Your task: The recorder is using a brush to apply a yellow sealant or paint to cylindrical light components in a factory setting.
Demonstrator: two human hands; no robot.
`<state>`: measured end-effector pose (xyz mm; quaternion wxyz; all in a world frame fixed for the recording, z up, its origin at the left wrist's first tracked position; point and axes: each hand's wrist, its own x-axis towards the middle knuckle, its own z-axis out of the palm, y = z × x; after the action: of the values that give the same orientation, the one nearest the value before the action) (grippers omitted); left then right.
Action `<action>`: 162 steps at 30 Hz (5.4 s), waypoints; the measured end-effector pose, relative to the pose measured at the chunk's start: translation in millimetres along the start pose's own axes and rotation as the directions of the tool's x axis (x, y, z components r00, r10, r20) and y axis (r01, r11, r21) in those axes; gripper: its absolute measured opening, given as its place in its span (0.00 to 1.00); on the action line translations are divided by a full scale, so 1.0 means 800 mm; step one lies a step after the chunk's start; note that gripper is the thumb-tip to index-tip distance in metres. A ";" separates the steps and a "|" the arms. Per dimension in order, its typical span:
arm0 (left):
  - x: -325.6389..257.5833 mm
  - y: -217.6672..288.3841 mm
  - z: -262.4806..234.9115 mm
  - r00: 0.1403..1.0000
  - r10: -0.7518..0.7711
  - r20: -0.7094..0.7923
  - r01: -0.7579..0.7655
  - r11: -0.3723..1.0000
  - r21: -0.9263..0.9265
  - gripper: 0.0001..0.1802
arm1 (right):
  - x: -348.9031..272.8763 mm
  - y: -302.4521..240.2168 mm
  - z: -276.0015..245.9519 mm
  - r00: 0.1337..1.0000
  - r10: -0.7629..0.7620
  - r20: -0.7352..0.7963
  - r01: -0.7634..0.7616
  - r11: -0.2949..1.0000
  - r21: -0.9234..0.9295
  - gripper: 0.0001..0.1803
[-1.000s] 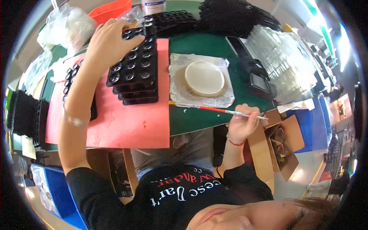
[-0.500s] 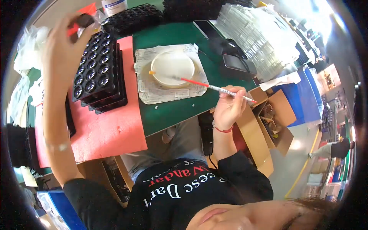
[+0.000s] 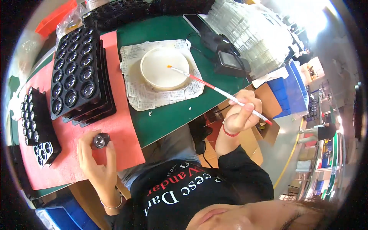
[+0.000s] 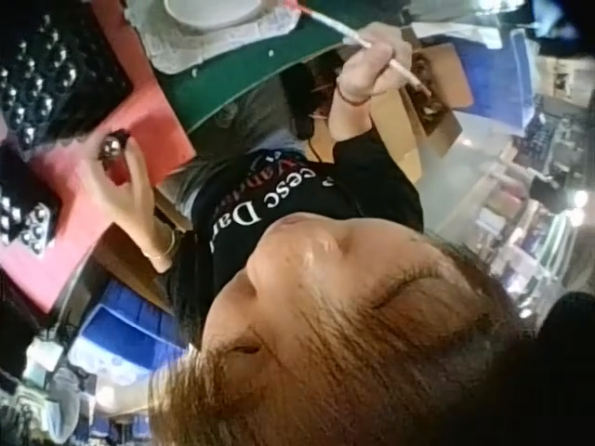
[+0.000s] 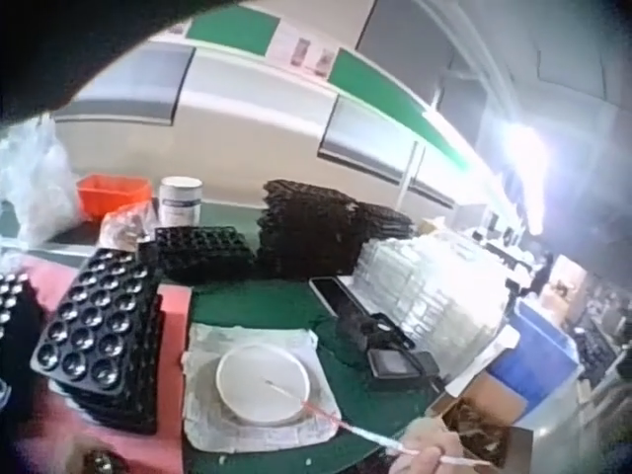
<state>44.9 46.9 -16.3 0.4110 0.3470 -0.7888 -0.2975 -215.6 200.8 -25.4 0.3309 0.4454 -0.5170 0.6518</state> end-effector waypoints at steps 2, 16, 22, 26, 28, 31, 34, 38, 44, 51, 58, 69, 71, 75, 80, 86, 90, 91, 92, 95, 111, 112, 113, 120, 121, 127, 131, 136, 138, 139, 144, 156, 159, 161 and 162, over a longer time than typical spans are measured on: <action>0.002 0.001 -0.001 1.000 -0.014 -0.008 0.014 0.998 0.068 0.13 | 0.001 -0.004 -0.005 0.999 -0.027 0.026 0.024 0.995 0.097 0.13; 0.005 0.000 0.001 0.989 0.145 0.038 -0.150 0.967 0.208 0.14 | -0.006 -0.017 0.020 0.997 0.076 0.002 -0.076 0.993 0.092 0.17; 0.003 -0.004 0.000 0.991 0.129 0.030 -0.132 0.978 0.162 0.16 | -0.008 0.008 0.023 0.798 0.583 -0.154 -0.503 0.784 0.363 0.15; -0.001 -0.005 -0.008 1.000 0.009 -0.011 -0.008 0.999 0.053 0.15 | -0.024 0.012 0.025 0.759 0.629 -0.171 -0.475 0.713 0.516 0.15; 0.000 -0.006 -0.006 0.998 -0.062 -0.018 0.060 0.994 -0.088 0.13 | -0.031 -0.003 0.031 0.764 0.641 -0.074 -0.487 0.648 0.586 0.15; 0.004 -0.006 -0.009 0.991 -0.136 0.015 0.136 0.966 -0.220 0.11 | -0.046 -0.027 0.047 0.803 0.579 0.137 -0.507 0.545 0.668 0.15; 0.004 -0.008 -0.012 0.986 -0.161 0.038 0.165 0.956 -0.241 0.12 | -0.054 -0.043 0.060 0.817 0.545 0.190 -0.511 0.531 0.675 0.15; 0.001 -0.005 -0.018 0.968 -0.240 0.070 0.250 0.936 -0.249 0.12 | -0.057 -0.045 0.065 0.844 0.487 0.225 -0.502 0.566 0.654 0.15; 0.002 -0.008 -0.018 0.972 -0.213 0.102 0.231 0.944 -0.237 0.12 | -0.060 -0.046 0.067 0.843 0.480 0.243 -0.516 0.593 0.618 0.16; 0.003 -0.010 -0.020 0.965 -0.230 0.128 0.257 0.927 -0.271 0.12 | -0.061 -0.046 0.068 0.858 0.472 0.203 -0.495 0.655 0.570 0.15; 0.004 -0.008 -0.027 0.943 -0.260 0.206 0.324 0.852 -0.411 0.12 | -0.064 -0.043 0.067 0.878 0.446 0.172 -0.461 0.695 0.552 0.16; 0.002 -0.009 -0.026 0.933 -0.284 0.219 0.357 0.798 -0.485 0.12 | -0.068 -0.037 0.066 0.914 0.381 0.140 -0.390 0.730 0.560 0.15; 0.003 -0.006 -0.026 0.932 -0.307 0.193 0.363 0.807 -0.467 0.11 | -0.068 -0.034 0.062 0.900 0.416 0.128 -0.400 0.675 0.619 0.15; 0.005 -0.005 -0.025 0.930 -0.318 0.186 0.368 0.826 -0.426 0.10 | -0.065 -0.036 0.060 0.875 0.463 0.141 -0.420 0.583 0.695 0.14; 0.003 -0.007 -0.020 0.940 -0.300 0.162 0.340 0.860 -0.380 0.10 | -0.066 -0.034 0.057 0.904 0.385 0.188 -0.404 0.622 0.670 0.11; 0.003 -0.008 -0.016 0.959 -0.256 0.120 0.282 0.901 -0.329 0.10 | -0.066 -0.034 0.057 0.907 0.322 0.272 -0.419 0.622 0.662 0.11; 0.003 -0.007 -0.019 0.949 -0.282 0.142 0.314 0.882 -0.351 0.10 | -0.067 -0.034 0.058 0.919 0.286 0.272 -0.394 0.670 0.629 0.10; 0.003 -0.007 -0.020 0.948 -0.282 0.147 0.317 0.876 -0.365 0.10 | -0.067 -0.033 0.058 0.922 0.280 0.268 -0.387 0.682 0.621 0.10; 0.004 -0.006 -0.021 0.948 -0.283 0.147 0.317 0.875 -0.364 0.10 | -0.068 -0.033 0.059 0.922 0.280 0.268 -0.388 0.681 0.621 0.10; 0.006 -0.003 -0.027 0.917 -0.341 0.206 0.398 0.801 -0.448 0.10 | -0.068 -0.033 0.059 0.930 0.264 0.256 -0.367 0.701 0.612 0.10; -0.007 -0.015 -0.065 0.932 -0.344 -0.109 0.220 0.781 -0.585 0.17 | -0.071 -0.032 0.056 0.962 0.229 0.148 -0.272 0.762 0.588 0.11; -0.008 -0.031 -0.077 0.931 -0.276 -0.241 0.126 0.859 -0.496 0.18 | -0.072 -0.032 0.056 0.959 0.240 0.150 -0.281 0.753 0.595 0.11; -0.010 -0.043 -0.091 0.883 -0.296 -0.364 0.115 0.889 -0.444 0.18 | -0.073 -0.032 0.056 0.960 0.235 0.153 -0.279 0.754 0.594 0.11; 0.033 -0.087 -0.158 0.842 0.042 -0.538 0.229 0.875 0.426 0.15 | -0.074 -0.032 0.055 0.950 0.277 0.146 -0.303 0.697 0.650 0.11; 0.036 -0.098 -0.162 0.867 0.108 -0.486 0.184 0.837 0.515 0.15 | -0.075 -0.032 0.055 0.948 0.282 0.147 -0.307 0.694 0.651 0.11; 0.047 -0.102 -0.172 0.918 -0.026 -0.395 0.265 0.783 0.563 0.15 | -0.074 -0.030 0.056 0.944 0.266 0.193 -0.326 0.678 0.659 0.10; 0.050 -0.103 -0.170 0.915 -0.048 -0.401 0.288 0.774 0.564 0.17 | -0.072 -0.030 0.057 0.946 0.265 0.189 -0.323 0.688 0.650 0.10; 0.050 -0.087 -0.179 0.930 -0.054 -0.363 0.258 0.799 0.543 0.18 | -0.069 -0.031 0.054 0.940 0.291 0.179 -0.335 0.682 0.649 0.10; 0.056 -0.065 -0.180 0.908 0.041 -0.417 0.241 0.762 0.601 0.16 | -0.070 -0.032 0.054 0.933 0.302 0.194 -0.352 0.663 0.661 0.11; 0.065 -0.043 -0.176 0.912 0.118 -0.393 0.193 0.721 0.665 0.14 | -0.069 -0.034 0.054 0.925 0.315 0.211 -0.374 0.658 0.653 0.12; 0.160 0.034 -0.101 0.937 0.349 -0.008 -0.290 0.791 0.538 0.15 | -0.069 -0.030 0.049 0.917 0.313 0.246 -0.391 0.594 0.703 0.12; 0.322 0.017 0.019 0.940 0.154 0.306 -0.318 0.723 0.613 0.22 | -0.054 -0.023 0.020 0.851 0.393 0.348 -0.511 0.470 0.719 0.14; 0.301 0.044 0.014 0.926 0.327 0.188 -0.369 0.689 0.624 0.21 | -0.038 -0.019 0.006 0.889 0.381 0.254 -0.437 0.538 0.721 0.15; 0.260 0.064 -0.009 0.906 0.391 0.163 -0.420 0.776 0.470 0.16 | -0.027 -0.012 0.010 0.928 0.344 0.142 -0.343 0.640 0.687 0.16; 0.230 0.084 -0.005 0.905 0.391 0.168 -0.426 0.839 0.339 0.13 | -0.022 -0.003 0.007 0.939 0.324 0.113 -0.316 0.689 0.652 0.16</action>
<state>-49.4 -60.1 117.8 0.3556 0.2273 -0.9042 -0.0654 -205.5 196.9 -40.0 0.0361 0.4326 -0.3205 0.8419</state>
